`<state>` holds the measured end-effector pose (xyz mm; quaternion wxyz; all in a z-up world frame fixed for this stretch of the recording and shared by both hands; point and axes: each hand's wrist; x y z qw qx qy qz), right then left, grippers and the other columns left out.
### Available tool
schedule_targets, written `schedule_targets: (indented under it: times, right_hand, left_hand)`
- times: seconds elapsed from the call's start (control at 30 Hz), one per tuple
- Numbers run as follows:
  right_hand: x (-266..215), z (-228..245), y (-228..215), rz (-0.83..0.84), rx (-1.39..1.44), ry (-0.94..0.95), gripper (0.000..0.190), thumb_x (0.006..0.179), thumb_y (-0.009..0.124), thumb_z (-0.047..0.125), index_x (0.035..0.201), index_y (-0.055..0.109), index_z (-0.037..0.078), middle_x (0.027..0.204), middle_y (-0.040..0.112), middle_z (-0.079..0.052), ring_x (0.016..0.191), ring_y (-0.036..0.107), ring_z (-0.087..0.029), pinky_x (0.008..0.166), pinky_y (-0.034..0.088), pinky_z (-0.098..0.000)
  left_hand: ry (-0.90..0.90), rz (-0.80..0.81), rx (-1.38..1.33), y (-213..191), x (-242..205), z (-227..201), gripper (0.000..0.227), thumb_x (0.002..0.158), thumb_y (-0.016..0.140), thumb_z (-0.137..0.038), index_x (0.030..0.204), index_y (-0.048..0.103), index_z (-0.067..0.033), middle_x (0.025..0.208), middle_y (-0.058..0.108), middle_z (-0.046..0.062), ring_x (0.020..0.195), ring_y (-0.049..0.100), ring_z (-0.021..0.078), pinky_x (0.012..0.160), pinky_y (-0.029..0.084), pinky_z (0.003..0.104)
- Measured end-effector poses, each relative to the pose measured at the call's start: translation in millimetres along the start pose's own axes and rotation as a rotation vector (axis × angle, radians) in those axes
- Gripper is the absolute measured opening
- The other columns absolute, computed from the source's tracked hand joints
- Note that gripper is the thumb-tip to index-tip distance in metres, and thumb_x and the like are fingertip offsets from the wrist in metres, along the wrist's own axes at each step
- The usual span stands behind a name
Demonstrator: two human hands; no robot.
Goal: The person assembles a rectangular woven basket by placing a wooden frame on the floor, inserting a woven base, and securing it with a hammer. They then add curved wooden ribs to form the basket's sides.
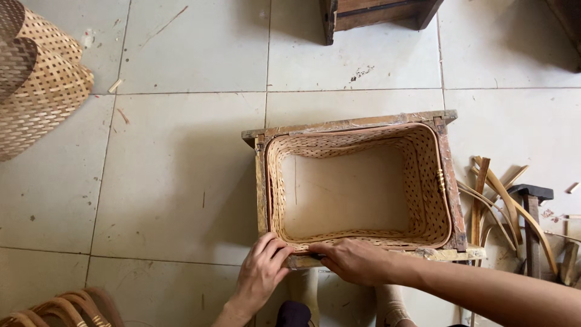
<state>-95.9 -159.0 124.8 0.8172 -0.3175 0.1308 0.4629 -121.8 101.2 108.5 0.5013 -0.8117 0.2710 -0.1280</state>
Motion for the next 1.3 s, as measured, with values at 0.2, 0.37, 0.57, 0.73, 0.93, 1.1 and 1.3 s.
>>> schedule_targets:
  times: [0.2,0.37,0.57,0.73,0.93,1.1,1.3]
  right_hand:
    - [3.9,-7.0,10.3,-0.094,-0.042,-0.028,0.041,0.101,0.057,0.031,0.14,0.059,0.019,0.085,0.074,-0.018,0.071,0.072,-0.034,0.068,0.056,-0.0491]
    - [-5.7,4.8,25.7,-0.143,-0.278,0.101,0.052,0.102,0.053,0.037,0.152,0.048,0.024,0.097,0.068,-0.018,0.063,0.069,-0.028,0.051,0.055,-0.0437]
    - [-4.5,15.3,26.0,-0.146,-0.203,-0.021,0.054,0.104,0.049,0.035,0.155,0.042,0.017,0.095,0.068,-0.022,0.053,0.066,-0.029,0.046,0.054,-0.0454]
    - [18.0,26.8,29.4,-0.092,-0.099,-0.072,0.049,0.106,0.046,0.028,0.15,0.039,0.008,0.075,0.067,-0.019,0.056,0.065,-0.036,0.051,0.053,-0.051]
    - [30.6,21.0,30.7,-0.088,-0.089,-0.018,0.037,0.105,0.046,0.028,0.136,0.052,0.008,0.075,0.068,-0.018,0.064,0.068,-0.035,0.061,0.054,-0.0509]
    - [47.7,6.8,8.6,0.141,0.144,0.067,0.046,0.106,0.044,0.034,0.143,0.051,0.008,0.086,0.073,-0.019,0.072,0.07,-0.029,0.07,0.058,-0.0449]
    - [38.5,0.7,-1.1,0.12,0.162,0.029,0.048,0.106,0.043,0.036,0.143,0.055,0.008,0.096,0.075,-0.018,0.078,0.074,-0.027,0.079,0.059,-0.042]
  left_hand:
    - [0.022,-0.041,-0.027,10.9,-8.2,7.8,0.054,0.064,0.088,-0.007,0.116,0.073,-0.0054,0.114,0.069,0.008,0.123,0.059,0.0303,0.102,0.05,0.041]
    - [0.034,-0.107,-0.019,27.7,-15.5,13.4,0.054,0.068,0.087,-0.006,0.121,0.073,-0.0078,0.12,0.071,0.007,0.122,0.062,0.027,0.106,0.051,0.038]
    - [0.089,-0.04,0.107,15.9,-2.6,19.6,0.062,0.06,0.091,-0.013,0.117,0.069,-0.001,0.118,0.067,0.013,0.124,0.055,0.0325,0.11,0.044,0.048]
    - [0.038,0.029,0.027,-7.2,-0.5,14.0,0.056,0.061,0.091,-0.011,0.112,0.068,-0.0054,0.118,0.065,0.008,0.132,0.052,0.0292,0.106,0.047,0.04]
    - [0.044,0.051,0.008,-10.5,-1.3,11.4,0.057,0.063,0.09,-0.012,0.115,0.067,-0.0037,0.119,0.064,0.008,0.134,0.049,0.0292,0.104,0.048,0.039]
    - [0.04,0.09,0.042,-0.2,-3.9,20.5,0.056,0.066,0.091,-0.018,0.115,0.067,-0.0036,0.12,0.064,0.007,0.135,0.048,0.0286,0.104,0.048,0.036]
    - [0.06,0.044,0.058,17.3,-12.1,32.9,0.054,0.064,0.091,-0.019,0.113,0.072,-0.0064,0.119,0.066,0.006,0.134,0.049,0.028,0.108,0.049,0.036]
Point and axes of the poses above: each hand's wrist, its own x-axis towards the middle knuckle, its own y-axis out of the palm, z = x × y
